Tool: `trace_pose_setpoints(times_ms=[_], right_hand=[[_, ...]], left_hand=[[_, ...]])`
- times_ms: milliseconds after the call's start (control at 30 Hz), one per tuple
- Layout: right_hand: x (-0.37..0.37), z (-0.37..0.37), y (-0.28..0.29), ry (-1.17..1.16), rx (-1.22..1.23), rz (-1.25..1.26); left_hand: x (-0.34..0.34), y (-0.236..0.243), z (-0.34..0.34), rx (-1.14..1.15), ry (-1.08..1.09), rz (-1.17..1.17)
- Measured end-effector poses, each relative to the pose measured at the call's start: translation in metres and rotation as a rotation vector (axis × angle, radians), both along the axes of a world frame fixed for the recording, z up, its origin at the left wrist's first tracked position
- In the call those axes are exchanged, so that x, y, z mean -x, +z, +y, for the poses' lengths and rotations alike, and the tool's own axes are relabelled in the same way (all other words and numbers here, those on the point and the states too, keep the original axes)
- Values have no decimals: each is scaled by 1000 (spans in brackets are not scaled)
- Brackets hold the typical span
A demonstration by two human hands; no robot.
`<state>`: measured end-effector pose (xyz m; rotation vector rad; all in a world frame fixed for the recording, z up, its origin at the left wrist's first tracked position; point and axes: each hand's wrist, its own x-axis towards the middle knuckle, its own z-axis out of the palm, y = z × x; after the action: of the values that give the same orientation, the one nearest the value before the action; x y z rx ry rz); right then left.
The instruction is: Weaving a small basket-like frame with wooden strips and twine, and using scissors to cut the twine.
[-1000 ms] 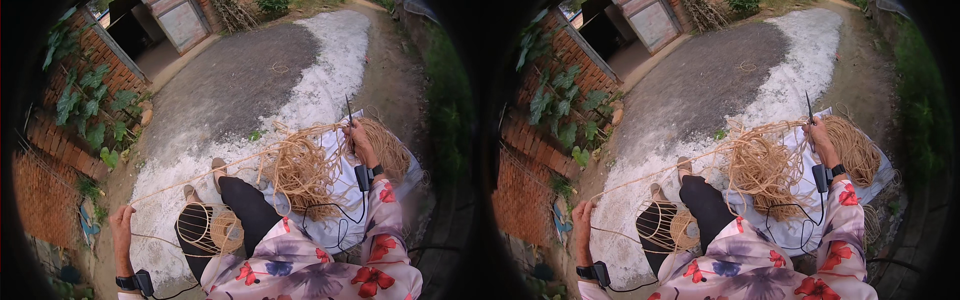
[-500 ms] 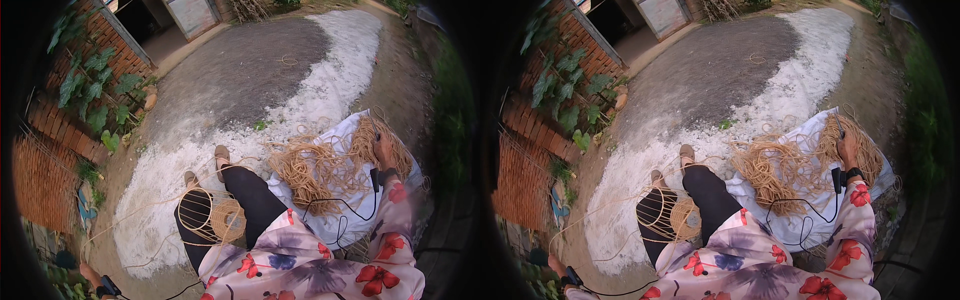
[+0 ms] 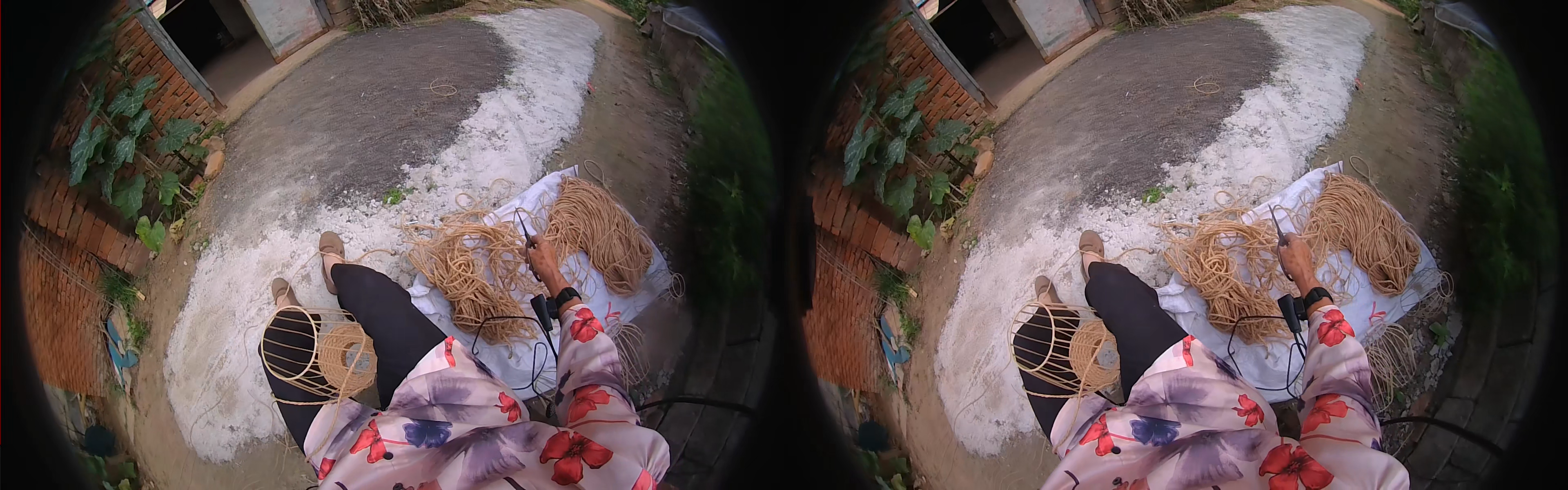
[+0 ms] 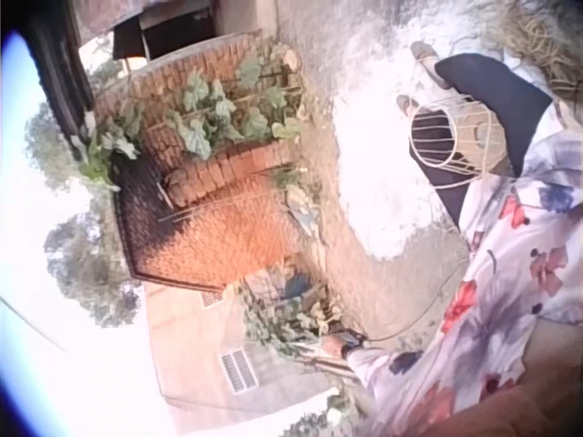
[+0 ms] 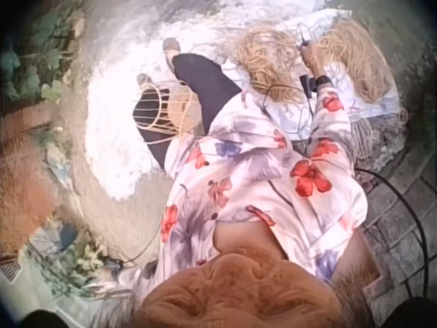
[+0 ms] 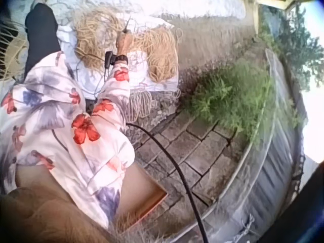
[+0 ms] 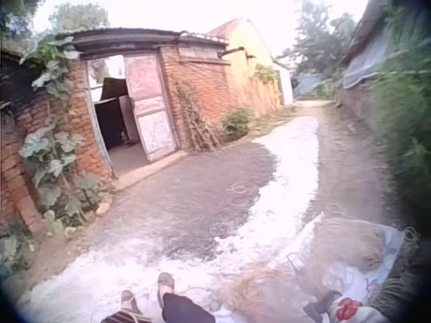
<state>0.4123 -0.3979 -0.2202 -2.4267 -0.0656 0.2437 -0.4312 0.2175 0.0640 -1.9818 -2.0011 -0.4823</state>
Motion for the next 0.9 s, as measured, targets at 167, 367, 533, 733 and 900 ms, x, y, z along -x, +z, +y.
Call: trace_pose_setpoints(times_ms=[167, 367, 533, 733, 900], right_hand=[[23, 48, -2, -157, 18, -105], [82, 64, -11, 81, 30, -78], [78, 62, 32, 68, -564, 473], [56, 96, 213, 343, -532, -91], [89, 135, 312, 839, -765, 99]], left_hand=[[-2, -21, -3, 100, -73, -109], [-184, -61, -37, 308, -491, -129], [-301, -20, -62, 515, -573, 46], [-450, 58, -126, 506, -1020, -219], [-576, 75, -256, 916, -1412, -537]])
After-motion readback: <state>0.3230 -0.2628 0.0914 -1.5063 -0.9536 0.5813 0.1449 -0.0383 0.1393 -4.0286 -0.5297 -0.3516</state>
